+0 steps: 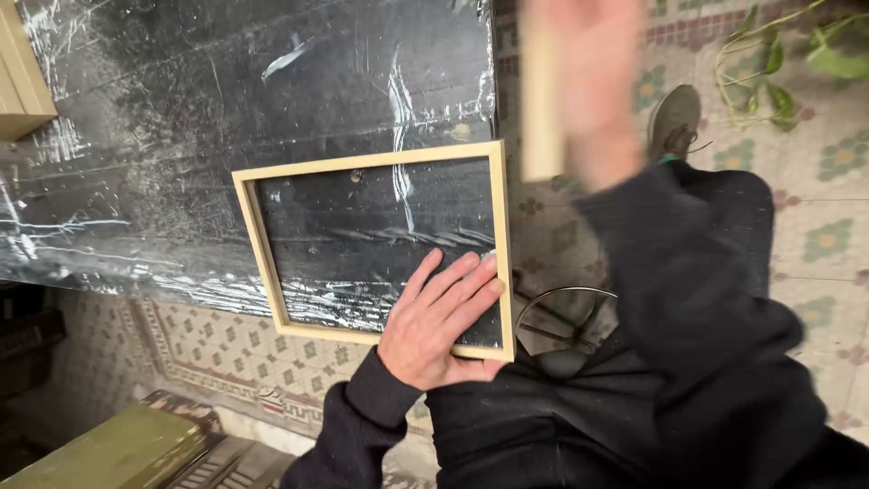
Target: Sanding the edges and flat surfaces of a wooden rectangular frame using a manual sanding block.
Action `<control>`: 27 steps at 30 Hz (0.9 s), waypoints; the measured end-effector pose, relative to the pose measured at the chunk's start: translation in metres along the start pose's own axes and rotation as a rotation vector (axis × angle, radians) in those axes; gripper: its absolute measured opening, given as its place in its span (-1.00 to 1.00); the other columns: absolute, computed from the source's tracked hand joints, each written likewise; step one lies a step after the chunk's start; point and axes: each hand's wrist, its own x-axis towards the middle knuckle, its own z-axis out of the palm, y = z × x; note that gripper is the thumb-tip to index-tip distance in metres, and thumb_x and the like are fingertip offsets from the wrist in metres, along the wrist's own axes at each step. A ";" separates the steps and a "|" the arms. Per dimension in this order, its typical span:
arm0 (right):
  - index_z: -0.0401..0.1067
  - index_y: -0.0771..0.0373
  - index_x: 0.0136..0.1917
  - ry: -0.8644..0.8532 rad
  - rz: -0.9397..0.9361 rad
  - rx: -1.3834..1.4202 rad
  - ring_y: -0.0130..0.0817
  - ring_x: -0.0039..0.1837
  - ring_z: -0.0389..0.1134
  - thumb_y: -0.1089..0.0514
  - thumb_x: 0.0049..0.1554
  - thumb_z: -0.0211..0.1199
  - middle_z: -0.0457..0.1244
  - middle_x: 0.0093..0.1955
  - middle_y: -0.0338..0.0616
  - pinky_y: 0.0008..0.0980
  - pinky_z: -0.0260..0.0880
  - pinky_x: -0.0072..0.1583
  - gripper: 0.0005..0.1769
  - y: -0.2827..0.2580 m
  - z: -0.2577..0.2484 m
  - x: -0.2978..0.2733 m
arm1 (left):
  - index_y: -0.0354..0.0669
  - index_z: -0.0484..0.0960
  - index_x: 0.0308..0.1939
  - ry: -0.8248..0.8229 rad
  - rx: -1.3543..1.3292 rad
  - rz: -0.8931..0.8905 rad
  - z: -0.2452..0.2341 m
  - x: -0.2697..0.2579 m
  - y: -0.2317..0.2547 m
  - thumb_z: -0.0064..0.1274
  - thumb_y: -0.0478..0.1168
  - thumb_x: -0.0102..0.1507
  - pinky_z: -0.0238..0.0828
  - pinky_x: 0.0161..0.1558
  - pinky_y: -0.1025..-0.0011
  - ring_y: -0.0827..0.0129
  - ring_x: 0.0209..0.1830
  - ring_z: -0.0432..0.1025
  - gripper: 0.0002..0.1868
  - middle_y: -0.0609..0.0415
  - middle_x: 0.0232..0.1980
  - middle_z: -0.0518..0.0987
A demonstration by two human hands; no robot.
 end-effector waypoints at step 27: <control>-0.19 0.33 0.73 0.044 0.293 0.089 -0.15 0.70 -0.02 0.26 0.32 -0.07 -0.11 0.74 0.05 -0.16 -0.04 0.64 -0.23 -0.046 -0.015 -0.286 | -0.22 0.28 0.52 -0.036 -0.113 -0.043 -0.009 0.005 0.002 0.29 0.15 0.08 -0.05 0.64 0.00 0.13 0.65 0.11 0.02 0.00 0.62 0.20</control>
